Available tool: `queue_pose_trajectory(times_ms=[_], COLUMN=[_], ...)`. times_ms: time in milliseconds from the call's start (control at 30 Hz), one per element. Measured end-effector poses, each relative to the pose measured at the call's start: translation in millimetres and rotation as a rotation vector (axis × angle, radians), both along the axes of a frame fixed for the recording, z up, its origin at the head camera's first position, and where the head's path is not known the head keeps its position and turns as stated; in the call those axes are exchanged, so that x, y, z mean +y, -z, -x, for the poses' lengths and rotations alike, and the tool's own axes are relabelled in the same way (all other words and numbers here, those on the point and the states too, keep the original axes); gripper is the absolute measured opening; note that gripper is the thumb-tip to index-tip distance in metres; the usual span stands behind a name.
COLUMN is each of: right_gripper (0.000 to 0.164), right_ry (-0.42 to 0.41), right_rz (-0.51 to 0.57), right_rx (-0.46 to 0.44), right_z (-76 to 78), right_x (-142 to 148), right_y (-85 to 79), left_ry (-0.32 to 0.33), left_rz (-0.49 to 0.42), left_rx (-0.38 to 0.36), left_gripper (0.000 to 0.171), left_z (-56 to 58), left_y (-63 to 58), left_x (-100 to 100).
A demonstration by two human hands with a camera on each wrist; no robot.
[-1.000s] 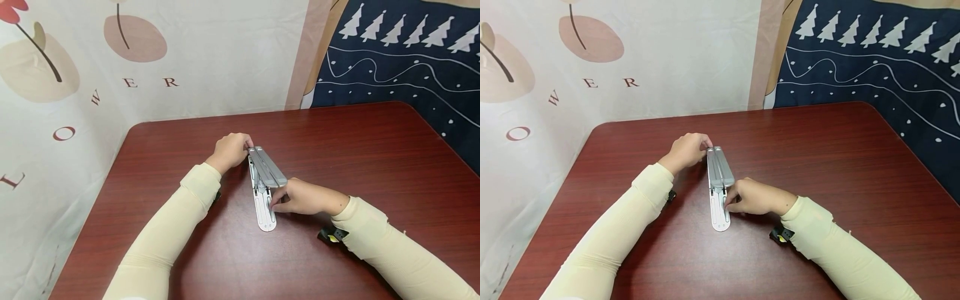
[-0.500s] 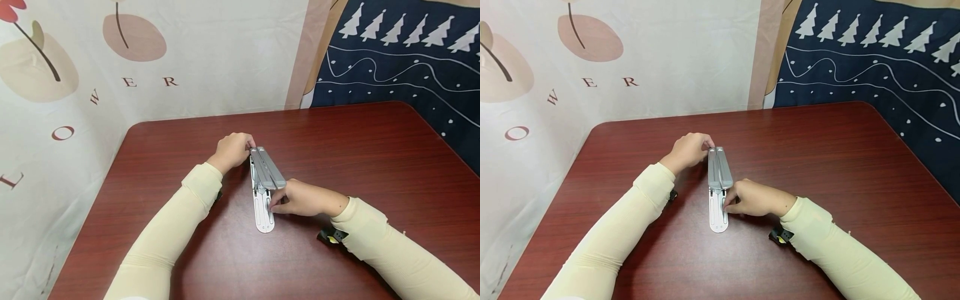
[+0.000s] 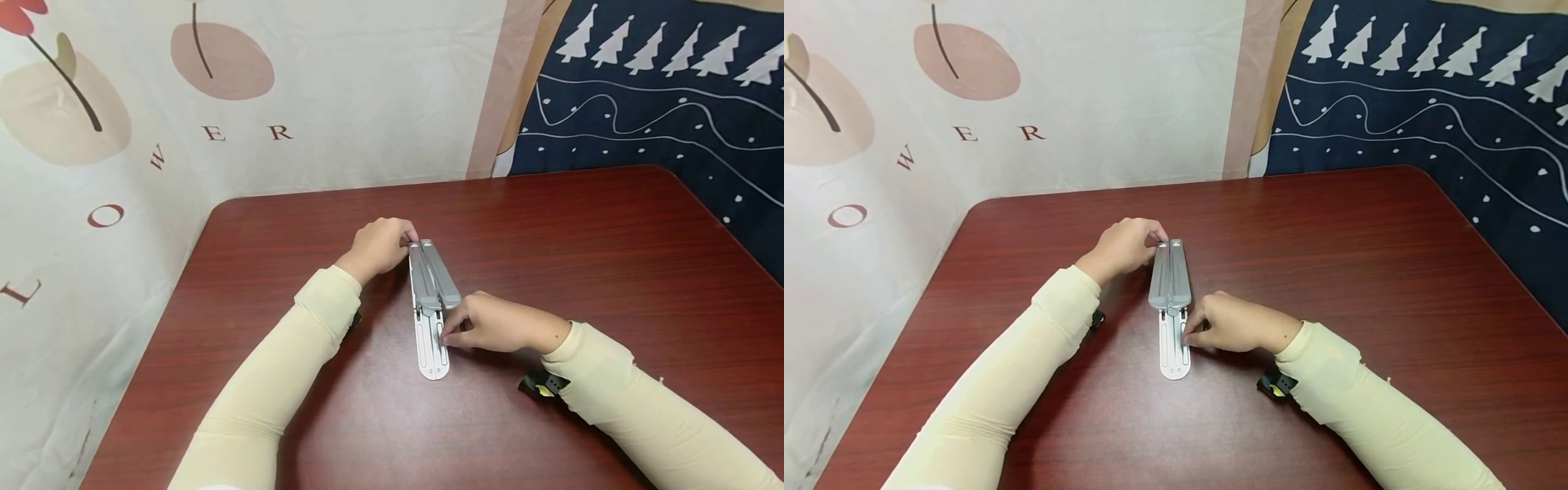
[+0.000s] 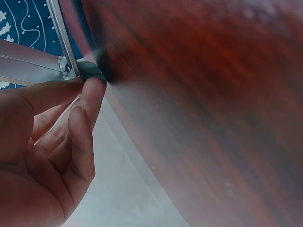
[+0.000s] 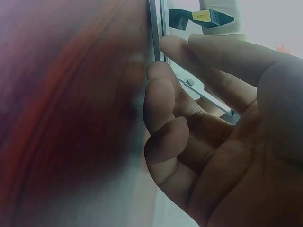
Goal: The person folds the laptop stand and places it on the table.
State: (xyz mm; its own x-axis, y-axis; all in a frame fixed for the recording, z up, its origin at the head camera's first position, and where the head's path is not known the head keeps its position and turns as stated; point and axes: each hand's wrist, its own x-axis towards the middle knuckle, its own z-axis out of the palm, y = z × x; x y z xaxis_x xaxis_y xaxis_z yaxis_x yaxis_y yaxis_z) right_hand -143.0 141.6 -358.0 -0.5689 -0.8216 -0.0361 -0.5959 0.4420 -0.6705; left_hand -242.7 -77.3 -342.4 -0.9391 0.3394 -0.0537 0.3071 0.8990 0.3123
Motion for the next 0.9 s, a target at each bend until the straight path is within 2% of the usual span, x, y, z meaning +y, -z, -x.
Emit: queue_pose_trajectory(times_ms=[233, 333, 600, 900], right_gripper=[0.010, 0.011, 0.009, 0.008], right_ry=[-0.009, 0.005, 0.066, 0.170], right_rz=[0.022, 0.032, 0.076, 0.082], right_rx=[-0.008, -0.001, 0.055, 0.097], right_z=[3.4, 5.4, 10.3, 10.4], right_x=[4.2, 9.8, 19.9, 22.7], right_y=[-0.9, -4.3, -13.9, -27.1], left_ry=[0.034, 0.045, 0.035, 0.067], left_rz=[-0.016, -0.043, -0.192, -0.284], left_rx=[-0.008, -0.010, 0.056, 0.114], left_gripper=[0.020, 0.021, 0.015, 0.009], left_z=[-0.9, -5.8, -31.6, -64.9], left_y=[-3.0, -6.6, -17.8, -24.0], left_x=[-6.6, -13.3, -33.9, -38.0])
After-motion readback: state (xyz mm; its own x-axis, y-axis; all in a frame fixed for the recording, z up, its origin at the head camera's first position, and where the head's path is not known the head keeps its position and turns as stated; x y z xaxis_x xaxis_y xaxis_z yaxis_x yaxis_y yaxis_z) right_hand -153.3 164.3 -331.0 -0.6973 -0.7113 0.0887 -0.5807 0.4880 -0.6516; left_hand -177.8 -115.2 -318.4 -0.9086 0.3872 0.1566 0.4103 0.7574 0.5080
